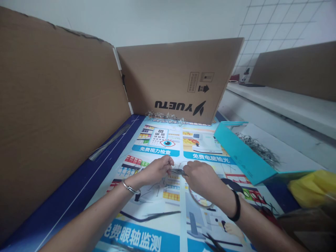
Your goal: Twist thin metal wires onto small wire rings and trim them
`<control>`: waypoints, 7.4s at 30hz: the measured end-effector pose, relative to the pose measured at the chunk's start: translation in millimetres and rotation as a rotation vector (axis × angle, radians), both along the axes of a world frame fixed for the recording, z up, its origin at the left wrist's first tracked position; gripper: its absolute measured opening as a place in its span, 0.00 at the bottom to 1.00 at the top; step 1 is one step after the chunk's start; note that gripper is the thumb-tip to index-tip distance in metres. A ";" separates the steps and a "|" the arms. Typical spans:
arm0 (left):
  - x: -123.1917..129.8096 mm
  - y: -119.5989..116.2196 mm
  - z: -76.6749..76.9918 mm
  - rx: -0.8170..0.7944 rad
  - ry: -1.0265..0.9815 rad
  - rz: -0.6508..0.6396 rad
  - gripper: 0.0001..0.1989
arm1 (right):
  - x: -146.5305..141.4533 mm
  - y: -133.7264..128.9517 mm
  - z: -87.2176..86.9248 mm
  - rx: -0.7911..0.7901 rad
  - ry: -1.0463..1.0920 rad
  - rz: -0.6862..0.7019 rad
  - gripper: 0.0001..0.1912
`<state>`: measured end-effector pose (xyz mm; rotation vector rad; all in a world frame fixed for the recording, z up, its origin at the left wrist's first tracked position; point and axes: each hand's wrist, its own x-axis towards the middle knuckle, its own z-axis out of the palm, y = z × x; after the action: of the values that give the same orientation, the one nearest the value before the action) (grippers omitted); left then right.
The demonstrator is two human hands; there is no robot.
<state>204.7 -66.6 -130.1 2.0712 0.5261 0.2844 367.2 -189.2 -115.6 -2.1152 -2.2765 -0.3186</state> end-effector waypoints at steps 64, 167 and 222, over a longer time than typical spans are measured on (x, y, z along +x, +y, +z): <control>1.9 3.9 5.3 -0.293 -0.054 0.099 0.03 | -2.9 4.6 -7.8 -0.120 0.208 -0.131 0.10; 2.3 -3.0 5.1 -0.536 -0.038 0.095 0.04 | 7.9 2.6 -1.3 0.021 -0.016 0.072 0.05; 5.3 -0.2 -4.0 -0.878 -0.219 0.212 0.07 | 17.8 2.5 21.1 -0.054 0.272 -0.100 0.08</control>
<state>210.0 -66.8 -134.1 1.1236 0.5982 0.3238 384.9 -186.7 -94.5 -2.1482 -2.0552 0.0296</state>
